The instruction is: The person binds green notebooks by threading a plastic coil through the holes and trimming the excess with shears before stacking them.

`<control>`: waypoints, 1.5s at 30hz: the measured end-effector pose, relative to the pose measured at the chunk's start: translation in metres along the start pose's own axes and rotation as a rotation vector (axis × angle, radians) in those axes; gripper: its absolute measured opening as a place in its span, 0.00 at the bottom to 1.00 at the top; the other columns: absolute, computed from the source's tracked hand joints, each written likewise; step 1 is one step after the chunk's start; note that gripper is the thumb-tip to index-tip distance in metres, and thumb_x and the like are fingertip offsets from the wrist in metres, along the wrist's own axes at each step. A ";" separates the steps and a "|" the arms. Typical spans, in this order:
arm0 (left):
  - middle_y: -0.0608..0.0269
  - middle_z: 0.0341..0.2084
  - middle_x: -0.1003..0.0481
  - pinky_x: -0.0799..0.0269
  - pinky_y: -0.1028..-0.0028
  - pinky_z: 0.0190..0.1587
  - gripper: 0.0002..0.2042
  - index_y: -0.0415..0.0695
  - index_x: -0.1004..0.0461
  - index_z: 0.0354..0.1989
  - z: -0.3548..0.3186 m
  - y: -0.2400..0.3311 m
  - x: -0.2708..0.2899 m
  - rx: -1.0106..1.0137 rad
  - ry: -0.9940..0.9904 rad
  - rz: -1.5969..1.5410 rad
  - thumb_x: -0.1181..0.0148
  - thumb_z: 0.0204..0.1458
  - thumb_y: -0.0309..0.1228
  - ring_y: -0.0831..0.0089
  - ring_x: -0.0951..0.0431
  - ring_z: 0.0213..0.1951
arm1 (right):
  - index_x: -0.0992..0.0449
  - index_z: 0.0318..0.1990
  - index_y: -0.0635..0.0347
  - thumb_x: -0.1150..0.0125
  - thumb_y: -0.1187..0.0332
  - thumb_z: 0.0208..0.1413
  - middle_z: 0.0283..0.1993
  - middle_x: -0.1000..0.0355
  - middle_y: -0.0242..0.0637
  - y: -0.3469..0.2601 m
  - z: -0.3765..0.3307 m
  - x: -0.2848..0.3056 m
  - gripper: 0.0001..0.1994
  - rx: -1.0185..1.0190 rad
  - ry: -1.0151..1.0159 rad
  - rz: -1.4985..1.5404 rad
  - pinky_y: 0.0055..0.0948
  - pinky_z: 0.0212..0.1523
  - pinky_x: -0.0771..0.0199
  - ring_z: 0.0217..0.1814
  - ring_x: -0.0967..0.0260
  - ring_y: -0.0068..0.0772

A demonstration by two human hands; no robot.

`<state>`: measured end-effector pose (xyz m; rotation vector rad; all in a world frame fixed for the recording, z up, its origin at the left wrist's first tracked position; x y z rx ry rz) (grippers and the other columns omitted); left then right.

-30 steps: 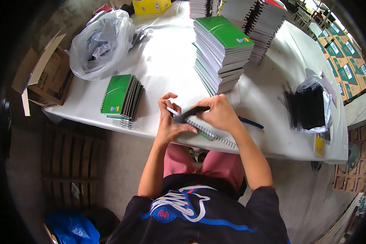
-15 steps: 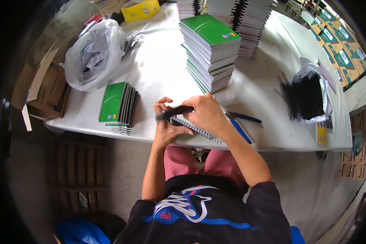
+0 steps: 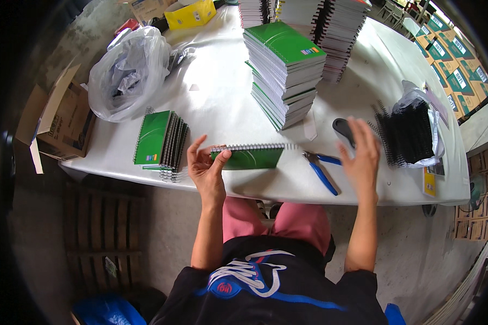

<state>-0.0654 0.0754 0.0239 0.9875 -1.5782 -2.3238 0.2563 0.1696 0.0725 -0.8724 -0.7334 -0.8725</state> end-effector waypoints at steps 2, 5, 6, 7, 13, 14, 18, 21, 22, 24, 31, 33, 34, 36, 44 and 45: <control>0.66 0.28 0.26 0.30 0.80 0.40 0.31 0.42 0.37 0.56 -0.004 0.016 0.006 -0.114 0.049 0.132 0.33 0.41 0.15 0.77 0.24 0.35 | 0.35 0.60 0.49 0.42 0.60 0.54 0.60 0.39 0.44 -0.037 -0.025 -0.031 0.24 0.077 -0.240 0.040 0.48 0.62 0.48 0.62 0.42 0.50; 0.61 0.30 0.23 0.31 0.78 0.40 0.34 0.41 0.38 0.57 -0.015 0.045 0.001 -0.355 0.056 0.260 0.30 0.39 0.18 0.75 0.25 0.31 | 0.33 0.59 0.47 0.44 0.59 0.56 0.55 0.36 0.44 -0.052 -0.059 -0.043 0.22 0.102 -0.148 -0.161 0.51 0.61 0.49 0.58 0.39 0.46; 0.60 0.30 0.23 0.31 0.77 0.40 0.34 0.41 0.38 0.58 -0.016 0.050 -0.001 -0.396 0.050 0.303 0.30 0.39 0.18 0.76 0.25 0.31 | 0.32 0.58 0.47 0.45 0.59 0.56 0.53 0.35 0.43 -0.051 -0.060 -0.043 0.21 0.084 -0.128 -0.103 0.50 0.59 0.48 0.56 0.39 0.46; 0.60 0.30 0.22 0.31 0.77 0.40 0.34 0.41 0.37 0.58 -0.017 0.056 -0.005 -0.437 0.043 0.346 0.30 0.39 0.18 0.76 0.26 0.31 | 0.31 0.57 0.47 0.45 0.59 0.57 0.51 0.34 0.42 -0.050 -0.059 -0.042 0.20 0.064 -0.107 -0.045 0.49 0.57 0.46 0.54 0.38 0.45; 0.57 0.29 0.20 0.33 0.78 0.37 0.37 0.35 0.42 0.60 -0.034 0.081 -0.021 -0.655 0.024 0.635 0.30 0.38 0.18 0.77 0.30 0.29 | 0.24 0.51 0.47 0.40 0.59 0.53 0.44 0.31 0.36 -0.162 -0.046 0.009 0.17 0.239 -0.061 0.457 0.34 0.47 0.41 0.46 0.35 0.35; 0.58 0.29 0.20 0.33 0.78 0.36 0.37 0.36 0.41 0.60 -0.035 0.083 -0.021 -0.674 0.041 0.633 0.30 0.38 0.18 0.77 0.30 0.28 | 0.24 0.51 0.46 0.40 0.59 0.53 0.45 0.31 0.36 -0.177 -0.044 0.016 0.17 0.288 -0.062 0.459 0.35 0.48 0.41 0.47 0.35 0.35; 0.58 0.30 0.20 0.32 0.78 0.35 0.36 0.35 0.41 0.59 -0.039 0.091 -0.019 -0.713 0.048 0.652 0.31 0.38 0.16 0.77 0.30 0.29 | 0.25 0.52 0.45 0.40 0.58 0.53 0.46 0.32 0.34 -0.199 -0.045 0.018 0.18 0.357 -0.093 0.471 0.37 0.50 0.44 0.47 0.36 0.35; 0.58 0.30 0.20 0.32 0.79 0.35 0.37 0.35 0.41 0.59 -0.038 0.089 -0.021 -0.700 0.021 0.639 0.31 0.37 0.15 0.77 0.29 0.29 | 0.25 0.52 0.47 0.41 0.58 0.54 0.44 0.30 0.33 -0.197 -0.045 0.010 0.18 0.348 -0.157 0.473 0.34 0.46 0.40 0.45 0.34 0.33; 0.58 0.30 0.20 0.32 0.79 0.35 0.36 0.35 0.40 0.59 -0.038 0.087 -0.022 -0.693 0.015 0.626 0.31 0.36 0.14 0.77 0.29 0.29 | 0.25 0.52 0.49 0.42 0.57 0.55 0.43 0.29 0.33 -0.195 -0.045 0.007 0.18 0.346 -0.180 0.478 0.33 0.44 0.38 0.43 0.33 0.32; 0.59 0.29 0.20 0.32 0.77 0.34 0.33 0.36 0.37 0.56 -0.042 0.089 -0.023 -0.732 0.055 0.617 0.34 0.36 0.13 0.75 0.30 0.27 | 0.26 0.52 0.55 0.44 0.57 0.57 0.39 0.28 0.33 -0.179 -0.054 -0.029 0.18 0.029 -0.516 1.001 0.28 0.37 0.35 0.38 0.31 0.28; 0.57 0.29 0.20 0.32 0.76 0.38 0.30 0.37 0.35 0.53 -0.042 0.094 -0.015 -0.774 0.127 0.595 0.33 0.38 0.13 0.74 0.27 0.26 | 0.28 0.50 0.65 0.48 0.64 0.60 0.39 0.27 0.40 -0.175 -0.065 -0.061 0.15 -0.173 -0.721 1.411 0.26 0.42 0.31 0.40 0.29 0.31; 0.58 0.33 0.23 0.33 0.77 0.43 0.26 0.38 0.35 0.52 -0.034 0.091 -0.001 -0.677 0.172 0.454 0.34 0.43 0.16 0.77 0.29 0.29 | 0.27 0.49 0.63 0.46 0.65 0.57 0.44 0.29 0.45 -0.164 -0.049 -0.043 0.15 0.027 -0.471 1.000 0.33 0.50 0.34 0.48 0.32 0.39; 0.59 0.35 0.25 0.34 0.78 0.41 0.26 0.38 0.35 0.53 -0.031 0.089 0.009 -0.638 0.201 0.429 0.34 0.43 0.17 0.78 0.29 0.32 | 0.27 0.49 0.62 0.44 0.65 0.56 0.44 0.29 0.46 -0.152 -0.044 -0.039 0.15 0.097 -0.341 0.825 0.34 0.50 0.34 0.47 0.32 0.43; 0.62 0.38 0.29 0.35 0.79 0.39 0.26 0.38 0.35 0.53 -0.023 0.087 0.024 -0.562 0.250 0.363 0.33 0.44 0.19 0.80 0.30 0.36 | 0.26 0.49 0.56 0.44 0.63 0.55 0.43 0.30 0.44 -0.111 -0.041 -0.034 0.15 0.104 -0.217 0.366 0.37 0.48 0.33 0.45 0.32 0.46; 0.59 0.42 0.27 0.31 0.79 0.43 0.11 0.37 0.31 0.48 -0.002 0.101 0.050 -0.294 0.134 0.175 0.48 0.57 0.23 0.79 0.28 0.41 | 0.37 0.62 0.43 0.33 0.60 0.44 0.64 0.45 0.42 -0.179 -0.013 0.002 0.34 0.402 0.042 0.163 0.50 0.62 0.50 0.63 0.45 0.45; 0.62 0.41 0.24 0.33 0.78 0.42 0.11 0.39 0.27 0.46 -0.005 0.120 0.042 -0.422 0.020 0.277 0.46 0.54 0.18 0.75 0.27 0.39 | 0.37 0.62 0.42 0.31 0.61 0.42 0.64 0.46 0.43 -0.219 -0.012 0.014 0.35 0.519 0.048 0.313 0.50 0.61 0.49 0.64 0.45 0.44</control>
Point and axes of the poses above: each hand's wrist, its own z-axis towards the middle knuckle, its own x-axis out of the back of the hand, y = z × x, the point moved 10 cm from there along z, towards the middle knuckle
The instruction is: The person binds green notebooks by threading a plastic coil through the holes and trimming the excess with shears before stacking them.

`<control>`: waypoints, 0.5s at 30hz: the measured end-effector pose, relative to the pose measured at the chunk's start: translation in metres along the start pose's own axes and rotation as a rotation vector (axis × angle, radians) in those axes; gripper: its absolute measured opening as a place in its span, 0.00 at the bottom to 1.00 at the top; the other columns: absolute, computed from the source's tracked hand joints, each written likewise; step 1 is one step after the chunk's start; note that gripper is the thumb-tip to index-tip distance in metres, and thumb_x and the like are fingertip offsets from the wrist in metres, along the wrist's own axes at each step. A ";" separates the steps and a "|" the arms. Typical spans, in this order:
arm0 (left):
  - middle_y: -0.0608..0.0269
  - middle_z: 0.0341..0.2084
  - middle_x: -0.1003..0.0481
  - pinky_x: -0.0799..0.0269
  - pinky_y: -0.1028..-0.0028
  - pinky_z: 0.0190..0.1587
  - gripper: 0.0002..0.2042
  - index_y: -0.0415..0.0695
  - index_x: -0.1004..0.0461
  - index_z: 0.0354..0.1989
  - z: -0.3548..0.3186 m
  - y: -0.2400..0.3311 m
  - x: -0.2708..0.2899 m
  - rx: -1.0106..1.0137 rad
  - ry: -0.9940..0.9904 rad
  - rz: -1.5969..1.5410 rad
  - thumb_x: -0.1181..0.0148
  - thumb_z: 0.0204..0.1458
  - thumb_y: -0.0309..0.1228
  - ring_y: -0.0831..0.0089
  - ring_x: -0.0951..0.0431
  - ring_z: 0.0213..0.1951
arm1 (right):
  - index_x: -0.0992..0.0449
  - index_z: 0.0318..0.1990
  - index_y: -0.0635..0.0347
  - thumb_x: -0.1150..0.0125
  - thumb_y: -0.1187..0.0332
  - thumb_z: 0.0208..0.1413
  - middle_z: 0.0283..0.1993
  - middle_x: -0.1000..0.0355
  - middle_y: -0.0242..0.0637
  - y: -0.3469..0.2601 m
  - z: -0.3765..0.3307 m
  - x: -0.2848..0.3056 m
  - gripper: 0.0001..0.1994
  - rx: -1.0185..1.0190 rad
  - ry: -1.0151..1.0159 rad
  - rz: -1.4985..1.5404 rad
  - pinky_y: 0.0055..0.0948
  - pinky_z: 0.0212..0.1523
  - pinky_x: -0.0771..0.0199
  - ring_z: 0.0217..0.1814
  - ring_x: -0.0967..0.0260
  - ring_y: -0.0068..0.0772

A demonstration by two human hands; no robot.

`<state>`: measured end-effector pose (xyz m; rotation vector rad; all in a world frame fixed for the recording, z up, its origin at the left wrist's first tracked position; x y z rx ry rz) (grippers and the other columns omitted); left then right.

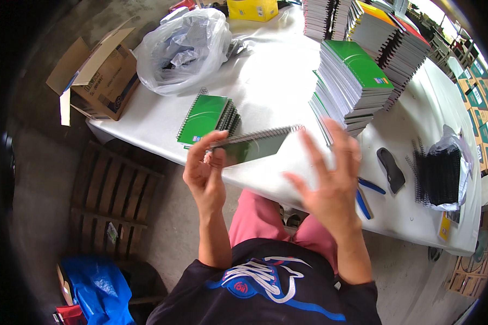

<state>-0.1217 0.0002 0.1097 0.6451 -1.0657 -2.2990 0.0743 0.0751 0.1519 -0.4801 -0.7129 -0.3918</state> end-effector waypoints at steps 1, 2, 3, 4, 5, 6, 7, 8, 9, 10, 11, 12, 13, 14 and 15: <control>0.61 0.38 0.23 0.31 0.75 0.42 0.14 0.39 0.25 0.43 0.001 0.009 -0.005 -0.041 -0.118 0.176 0.44 0.47 0.13 0.70 0.26 0.40 | 0.37 0.62 0.43 0.30 0.63 0.40 0.62 0.43 0.43 -0.029 0.015 -0.008 0.37 0.123 -0.070 0.031 0.47 0.59 0.45 0.62 0.43 0.43; 0.60 0.37 0.22 0.31 0.74 0.42 0.15 0.40 0.25 0.42 0.004 0.029 -0.011 -0.201 -0.155 0.252 0.44 0.45 0.12 0.68 0.25 0.40 | 0.38 0.63 0.42 0.31 0.67 0.40 0.57 0.37 0.41 -0.049 0.027 -0.020 0.38 0.208 -0.133 0.185 0.41 0.56 0.41 0.59 0.38 0.38; 0.60 0.36 0.22 0.30 0.73 0.42 0.16 0.40 0.24 0.40 0.004 0.051 -0.018 -0.366 -0.192 0.328 0.43 0.42 0.12 0.66 0.25 0.40 | 0.38 0.63 0.43 0.33 0.73 0.40 0.49 0.30 0.41 -0.059 0.040 -0.038 0.38 0.212 -0.256 0.353 0.38 0.51 0.35 0.50 0.31 0.39; 0.57 0.42 0.23 0.31 0.70 0.44 0.17 0.39 0.26 0.45 0.005 0.064 -0.020 -0.481 -0.228 0.413 0.40 0.44 0.14 0.66 0.26 0.43 | 0.38 0.63 0.43 0.34 0.75 0.41 0.47 0.29 0.42 -0.053 0.052 -0.054 0.37 0.113 -0.340 0.562 0.38 0.49 0.31 0.46 0.29 0.42; 0.55 0.45 0.25 0.32 0.70 0.47 0.17 0.38 0.28 0.47 0.011 0.070 -0.004 -0.487 -0.091 0.450 0.41 0.47 0.17 0.66 0.27 0.45 | 0.39 0.63 0.44 0.35 0.78 0.42 0.45 0.28 0.43 -0.049 0.064 -0.070 0.37 0.013 -0.421 0.768 0.37 0.46 0.28 0.42 0.27 0.46; 0.54 0.48 0.27 0.34 0.69 0.49 0.17 0.38 0.30 0.50 0.014 0.070 0.012 -0.489 0.048 0.484 0.42 0.50 0.19 0.66 0.28 0.48 | 0.38 0.62 0.45 0.36 0.79 0.43 0.46 0.28 0.45 -0.046 0.078 -0.074 0.35 0.016 -0.356 0.794 0.35 0.44 0.26 0.40 0.27 0.45; 0.53 0.51 0.29 0.36 0.68 0.52 0.17 0.37 0.32 0.52 0.015 0.070 0.027 -0.487 0.186 0.512 0.43 0.53 0.21 0.65 0.29 0.50 | 0.38 0.62 0.46 0.37 0.80 0.45 0.46 0.27 0.46 -0.042 0.092 -0.077 0.34 0.017 -0.291 0.818 0.34 0.42 0.24 0.38 0.26 0.45; 0.53 0.51 0.30 0.37 0.68 0.54 0.17 0.38 0.33 0.53 0.022 0.071 0.053 -0.399 0.275 0.481 0.43 0.54 0.25 0.66 0.30 0.52 | 0.37 0.61 0.45 0.37 0.78 0.48 0.47 0.27 0.42 -0.040 0.106 -0.087 0.31 -0.036 -0.257 0.920 0.30 0.44 0.24 0.41 0.26 0.34; 0.53 0.52 0.30 0.39 0.67 0.56 0.18 0.38 0.34 0.55 0.026 0.064 0.075 -0.302 0.356 0.433 0.44 0.56 0.28 0.66 0.31 0.54 | 0.35 0.59 0.52 0.35 0.78 0.46 0.43 0.27 0.40 -0.033 0.117 -0.098 0.29 -0.155 -0.256 1.010 0.26 0.41 0.24 0.41 0.29 0.26; 0.53 0.53 0.31 0.40 0.69 0.58 0.19 0.37 0.35 0.56 0.030 0.048 0.091 -0.194 0.410 0.342 0.46 0.58 0.32 0.67 0.33 0.55 | 0.34 0.57 0.56 0.34 0.78 0.45 0.40 0.28 0.39 -0.026 0.125 -0.117 0.28 -0.292 -0.258 1.174 0.25 0.40 0.25 0.40 0.30 0.25; 0.53 0.53 0.31 0.40 0.69 0.58 0.20 0.37 0.35 0.57 0.032 0.022 0.099 -0.068 0.410 0.317 0.46 0.58 0.33 0.68 0.33 0.55 | 0.33 0.54 0.60 0.34 0.78 0.44 0.38 0.29 0.38 -0.017 0.125 -0.144 0.27 -0.439 -0.258 1.331 0.23 0.39 0.25 0.39 0.31 0.24; 0.54 0.54 0.32 0.41 0.70 0.59 0.20 0.37 0.36 0.57 0.034 0.001 0.108 0.048 0.410 0.300 0.46 0.59 0.33 0.68 0.34 0.56 | 0.33 0.52 0.61 0.33 0.78 0.43 0.37 0.29 0.37 -0.016 0.127 -0.164 0.25 -0.483 -0.255 1.331 0.23 0.39 0.26 0.39 0.32 0.25; 0.54 0.54 0.32 0.41 0.71 0.59 0.20 0.37 0.36 0.57 0.036 -0.026 0.109 0.164 0.393 0.262 0.47 0.59 0.33 0.68 0.34 0.56 | 0.32 0.50 0.63 0.32 0.77 0.42 0.37 0.30 0.37 -0.005 0.126 -0.180 0.24 -0.528 -0.230 1.314 0.23 0.38 0.27 0.38 0.32 0.25; 0.55 0.55 0.33 0.42 0.72 0.59 0.20 0.37 0.36 0.58 0.034 -0.045 0.109 0.215 0.357 0.295 0.48 0.59 0.33 0.69 0.35 0.56 | 0.30 0.48 0.62 0.30 0.72 0.40 0.36 0.29 0.37 0.003 0.128 -0.197 0.24 -0.454 -0.218 1.175 0.24 0.38 0.28 0.38 0.32 0.25; 0.55 0.55 0.33 0.42 0.72 0.60 0.20 0.37 0.36 0.58 0.031 -0.071 0.104 0.272 0.310 0.316 0.49 0.60 0.33 0.70 0.35 0.57 | 0.29 0.47 0.62 0.28 0.68 0.38 0.34 0.28 0.38 0.021 0.126 -0.212 0.25 -0.421 -0.143 1.063 0.26 0.36 0.28 0.36 0.30 0.26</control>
Point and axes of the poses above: each hand's wrist, its own z-axis towards the middle knuckle, its own x-axis out of the back of the hand, y = z × x, the point moved 10 cm from there along z, towards the middle knuckle
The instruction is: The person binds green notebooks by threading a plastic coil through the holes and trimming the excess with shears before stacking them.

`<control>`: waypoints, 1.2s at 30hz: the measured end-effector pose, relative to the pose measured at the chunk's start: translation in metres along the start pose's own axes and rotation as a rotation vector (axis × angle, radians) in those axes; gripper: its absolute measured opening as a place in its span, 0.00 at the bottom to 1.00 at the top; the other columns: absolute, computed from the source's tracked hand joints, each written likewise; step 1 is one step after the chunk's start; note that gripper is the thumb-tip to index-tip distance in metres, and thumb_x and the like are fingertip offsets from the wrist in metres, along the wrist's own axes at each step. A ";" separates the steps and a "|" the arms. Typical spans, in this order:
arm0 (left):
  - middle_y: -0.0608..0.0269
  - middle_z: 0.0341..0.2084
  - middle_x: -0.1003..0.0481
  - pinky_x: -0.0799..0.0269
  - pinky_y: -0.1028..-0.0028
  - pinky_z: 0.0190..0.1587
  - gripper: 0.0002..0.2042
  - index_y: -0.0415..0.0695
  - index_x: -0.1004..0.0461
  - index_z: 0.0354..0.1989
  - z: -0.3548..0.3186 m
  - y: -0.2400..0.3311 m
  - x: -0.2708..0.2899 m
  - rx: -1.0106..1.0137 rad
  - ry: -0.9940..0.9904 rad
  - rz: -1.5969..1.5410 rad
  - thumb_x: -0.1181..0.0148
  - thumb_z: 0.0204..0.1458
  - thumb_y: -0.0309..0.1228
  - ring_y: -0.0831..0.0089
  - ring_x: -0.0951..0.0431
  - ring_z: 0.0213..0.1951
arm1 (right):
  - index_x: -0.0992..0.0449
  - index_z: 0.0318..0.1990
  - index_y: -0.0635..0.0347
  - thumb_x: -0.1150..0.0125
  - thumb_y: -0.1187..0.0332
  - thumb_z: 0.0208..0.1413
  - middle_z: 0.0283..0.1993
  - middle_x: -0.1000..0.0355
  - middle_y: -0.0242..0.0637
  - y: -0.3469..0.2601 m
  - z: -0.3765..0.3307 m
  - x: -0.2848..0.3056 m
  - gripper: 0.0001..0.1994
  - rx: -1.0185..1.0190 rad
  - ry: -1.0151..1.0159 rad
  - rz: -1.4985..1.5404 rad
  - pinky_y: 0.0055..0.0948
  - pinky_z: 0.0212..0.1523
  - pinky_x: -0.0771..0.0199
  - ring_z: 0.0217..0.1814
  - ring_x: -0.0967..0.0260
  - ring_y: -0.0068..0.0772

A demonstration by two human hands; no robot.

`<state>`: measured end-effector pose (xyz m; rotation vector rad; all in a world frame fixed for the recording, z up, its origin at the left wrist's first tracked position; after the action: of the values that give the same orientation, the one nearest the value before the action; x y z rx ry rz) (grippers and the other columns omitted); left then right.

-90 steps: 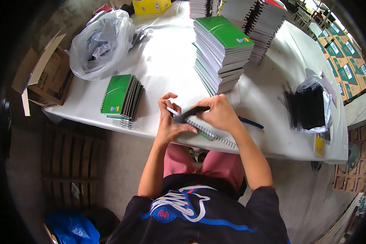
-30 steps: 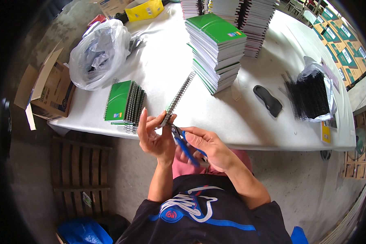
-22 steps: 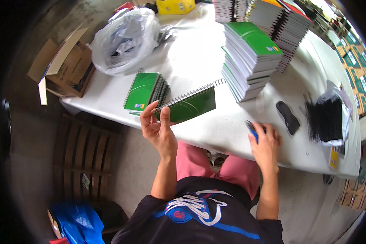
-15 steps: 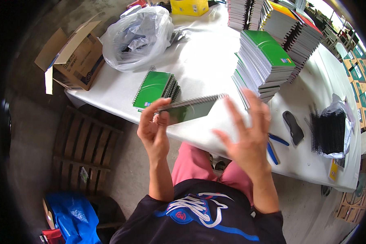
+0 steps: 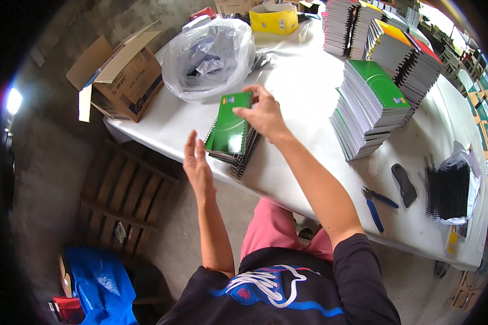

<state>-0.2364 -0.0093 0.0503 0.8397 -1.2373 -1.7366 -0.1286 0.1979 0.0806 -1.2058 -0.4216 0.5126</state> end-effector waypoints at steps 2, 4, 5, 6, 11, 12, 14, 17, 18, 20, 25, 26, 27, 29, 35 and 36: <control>0.56 0.54 0.33 0.42 0.73 0.59 0.19 0.37 0.35 0.57 -0.006 -0.017 -0.002 -0.007 -0.010 0.005 0.51 0.61 0.33 0.72 0.34 0.55 | 0.29 0.46 0.61 0.27 0.67 0.37 0.31 0.27 0.39 0.007 -0.007 -0.008 0.25 -0.032 0.035 -0.197 0.28 0.36 0.27 0.33 0.29 0.28; 0.57 0.52 0.31 0.40 0.74 0.56 0.18 0.38 0.35 0.57 -0.008 -0.025 -0.003 0.004 -0.001 0.004 0.52 0.62 0.34 0.73 0.33 0.53 | 0.28 0.43 0.61 0.26 0.62 0.38 0.32 0.26 0.38 0.005 -0.008 -0.010 0.24 -0.057 0.059 -0.390 0.28 0.35 0.27 0.34 0.28 0.30; 0.58 0.51 0.31 0.40 0.74 0.56 0.18 0.37 0.34 0.56 -0.009 -0.022 -0.004 0.008 0.009 0.031 0.53 0.62 0.34 0.74 0.33 0.52 | 0.28 0.43 0.61 0.27 0.60 0.39 0.32 0.26 0.39 0.003 -0.010 -0.010 0.24 -0.064 0.063 -0.474 0.30 0.35 0.27 0.34 0.27 0.33; 0.58 0.50 0.30 0.39 0.74 0.55 0.18 0.37 0.34 0.56 -0.011 -0.017 -0.005 0.013 0.019 0.059 0.54 0.62 0.35 0.75 0.33 0.51 | 0.28 0.43 0.61 0.27 0.59 0.40 0.32 0.26 0.40 0.000 -0.012 -0.009 0.24 -0.071 0.066 -0.557 0.32 0.35 0.27 0.33 0.27 0.36; 0.58 0.48 0.29 0.40 0.76 0.54 0.17 0.37 0.32 0.53 -0.009 -0.018 -0.007 0.026 0.048 -0.023 0.56 0.63 0.36 0.75 0.32 0.50 | 0.29 0.44 0.54 0.35 0.52 0.47 0.47 0.32 0.40 0.001 -0.016 -0.016 0.21 0.040 0.077 -0.859 0.46 0.47 0.34 0.52 0.37 0.42; 0.58 0.48 0.29 0.40 0.76 0.54 0.17 0.37 0.32 0.53 -0.009 -0.018 -0.008 0.029 0.045 -0.021 0.57 0.63 0.36 0.75 0.32 0.50 | 0.29 0.45 0.54 0.36 0.52 0.48 0.49 0.34 0.39 0.001 -0.018 -0.016 0.21 0.045 0.077 -0.852 0.46 0.48 0.35 0.53 0.39 0.41; 0.58 0.48 0.30 0.40 0.75 0.55 0.17 0.38 0.33 0.53 -0.009 -0.017 -0.007 0.029 0.071 -0.005 0.57 0.64 0.36 0.74 0.33 0.51 | 0.28 0.46 0.52 0.37 0.51 0.49 0.52 0.37 0.38 -0.011 -0.023 -0.012 0.21 0.139 0.106 -0.810 0.46 0.48 0.38 0.54 0.41 0.40; 0.57 0.53 0.33 0.41 0.74 0.56 0.19 0.39 0.36 0.56 -0.008 -0.022 0.005 -0.042 0.149 -0.001 0.58 0.64 0.39 0.71 0.35 0.55 | 0.28 0.48 0.48 0.39 0.51 0.50 0.54 0.38 0.33 -0.069 -0.042 0.010 0.20 0.386 0.173 -0.798 0.45 0.47 0.40 0.54 0.41 0.37; 0.58 0.54 0.34 0.43 0.73 0.56 0.21 0.39 0.37 0.57 -0.009 -0.025 0.013 -0.029 0.172 -0.018 0.57 0.63 0.41 0.71 0.36 0.56 | 0.28 0.50 0.45 0.39 0.53 0.52 0.54 0.38 0.31 -0.098 -0.051 0.022 0.19 0.444 0.179 -0.863 0.44 0.48 0.40 0.53 0.41 0.34; 0.59 0.53 0.33 0.44 0.72 0.55 0.21 0.39 0.37 0.56 -0.014 -0.013 0.023 -0.081 0.233 -0.002 0.56 0.62 0.43 0.72 0.36 0.55 | 0.27 0.49 0.44 0.40 0.54 0.52 0.53 0.35 0.30 -0.156 -0.071 0.071 0.18 0.609 0.434 -1.193 0.43 0.47 0.41 0.53 0.39 0.31; 0.58 0.54 0.36 0.45 0.68 0.58 0.19 0.39 0.39 0.56 -0.036 0.058 0.017 -0.352 0.318 0.024 0.57 0.63 0.39 0.70 0.38 0.57 | 0.25 0.45 0.51 0.40 0.47 0.50 0.43 0.27 0.34 -0.163 -0.051 0.268 0.21 0.042 0.625 -1.293 0.44 0.45 0.37 0.46 0.31 0.37; 0.57 0.54 0.37 0.45 0.68 0.58 0.19 0.39 0.40 0.56 -0.042 0.070 0.011 -0.397 0.310 0.007 0.57 0.63 0.38 0.69 0.38 0.57 | 0.23 0.42 0.54 0.40 0.46 0.50 0.38 0.25 0.35 -0.136 -0.049 0.295 0.22 -0.278 0.493 -1.212 0.40 0.44 0.35 0.42 0.29 0.36; 0.56 0.54 0.37 0.45 0.67 0.58 0.18 0.38 0.40 0.56 -0.047 0.079 0.003 -0.431 0.278 -0.005 0.55 0.62 0.37 0.68 0.38 0.57 | 0.22 0.39 0.55 0.39 0.46 0.50 0.34 0.25 0.36 -0.124 -0.047 0.307 0.22 -0.258 0.416 -1.101 0.37 0.42 0.34 0.39 0.29 0.34; 0.54 0.55 0.38 0.43 0.66 0.57 0.18 0.37 0.41 0.56 -0.058 0.093 -0.012 -0.504 0.215 -0.019 0.53 0.61 0.34 0.66 0.37 0.56 | 0.21 0.34 0.58 0.38 0.45 0.49 0.27 0.25 0.36 -0.094 -0.044 0.311 0.22 -0.217 0.259 -0.867 0.31 0.39 0.33 0.34 0.30 0.31; 0.53 0.51 0.35 0.39 0.67 0.53 0.19 0.37 0.40 0.54 -0.083 0.112 -0.060 -0.650 -0.037 0.041 0.46 0.57 0.29 0.65 0.35 0.53 | 0.23 0.36 0.58 0.36 0.50 0.49 0.27 0.25 0.38 -0.124 -0.049 0.321 0.19 -0.183 0.522 -1.131 0.30 0.36 0.32 0.32 0.28 0.35; 0.53 0.51 0.35 0.39 0.67 0.53 0.19 0.37 0.40 0.54 -0.088 0.113 -0.069 -0.640 -0.092 0.020 0.46 0.57 0.29 0.65 0.34 0.52 | 0.24 0.37 0.58 0.36 0.52 0.50 0.28 0.24 0.39 -0.141 -0.061 0.320 0.18 -0.188 0.633 -1.241 0.31 0.35 0.32 0.32 0.27 0.37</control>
<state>-0.1024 -0.0025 0.1363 0.3678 -0.6621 -2.0007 0.1867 0.2991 0.2085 -0.9875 -0.5753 -0.9661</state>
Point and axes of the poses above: each hand's wrist, its own z-axis towards the middle knuckle, its own x-axis out of the back of the hand, y = z × x, the point moved 10 cm from there along z, towards the middle knuckle
